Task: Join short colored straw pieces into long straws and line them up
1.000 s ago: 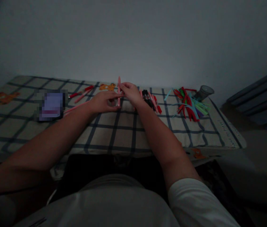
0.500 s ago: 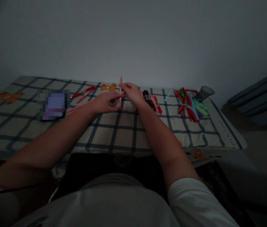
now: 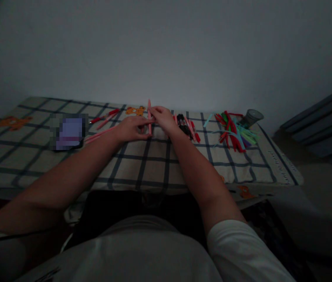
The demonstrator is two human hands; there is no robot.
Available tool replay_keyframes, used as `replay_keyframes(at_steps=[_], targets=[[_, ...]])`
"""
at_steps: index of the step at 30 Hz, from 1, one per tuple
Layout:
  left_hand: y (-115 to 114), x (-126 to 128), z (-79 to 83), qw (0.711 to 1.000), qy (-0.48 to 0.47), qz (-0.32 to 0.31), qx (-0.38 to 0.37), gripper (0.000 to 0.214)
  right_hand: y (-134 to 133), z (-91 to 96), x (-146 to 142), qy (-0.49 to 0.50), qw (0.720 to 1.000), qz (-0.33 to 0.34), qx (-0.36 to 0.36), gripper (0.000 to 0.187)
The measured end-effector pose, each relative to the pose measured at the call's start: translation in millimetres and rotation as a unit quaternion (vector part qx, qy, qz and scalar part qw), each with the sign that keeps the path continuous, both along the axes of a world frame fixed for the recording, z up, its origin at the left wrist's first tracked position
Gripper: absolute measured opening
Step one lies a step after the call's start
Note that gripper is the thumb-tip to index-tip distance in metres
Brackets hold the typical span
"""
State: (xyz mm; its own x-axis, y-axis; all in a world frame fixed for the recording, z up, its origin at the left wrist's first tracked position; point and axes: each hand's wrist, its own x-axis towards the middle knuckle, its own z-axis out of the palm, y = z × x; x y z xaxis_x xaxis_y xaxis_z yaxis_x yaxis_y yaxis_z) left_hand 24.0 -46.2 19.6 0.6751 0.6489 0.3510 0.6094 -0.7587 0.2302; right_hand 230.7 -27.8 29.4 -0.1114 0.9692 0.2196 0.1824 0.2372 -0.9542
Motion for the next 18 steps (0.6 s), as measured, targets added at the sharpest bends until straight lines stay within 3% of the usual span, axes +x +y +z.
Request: replay_keyframes(at_steps=[18], targets=[[2.4, -0.4, -5.0, 1.0, -0.006, -0.007, 0.006, 0.073, 0.7, -2.9, 2.5, 0.007, 1.0, -0.004, -0.001, 0.044]])
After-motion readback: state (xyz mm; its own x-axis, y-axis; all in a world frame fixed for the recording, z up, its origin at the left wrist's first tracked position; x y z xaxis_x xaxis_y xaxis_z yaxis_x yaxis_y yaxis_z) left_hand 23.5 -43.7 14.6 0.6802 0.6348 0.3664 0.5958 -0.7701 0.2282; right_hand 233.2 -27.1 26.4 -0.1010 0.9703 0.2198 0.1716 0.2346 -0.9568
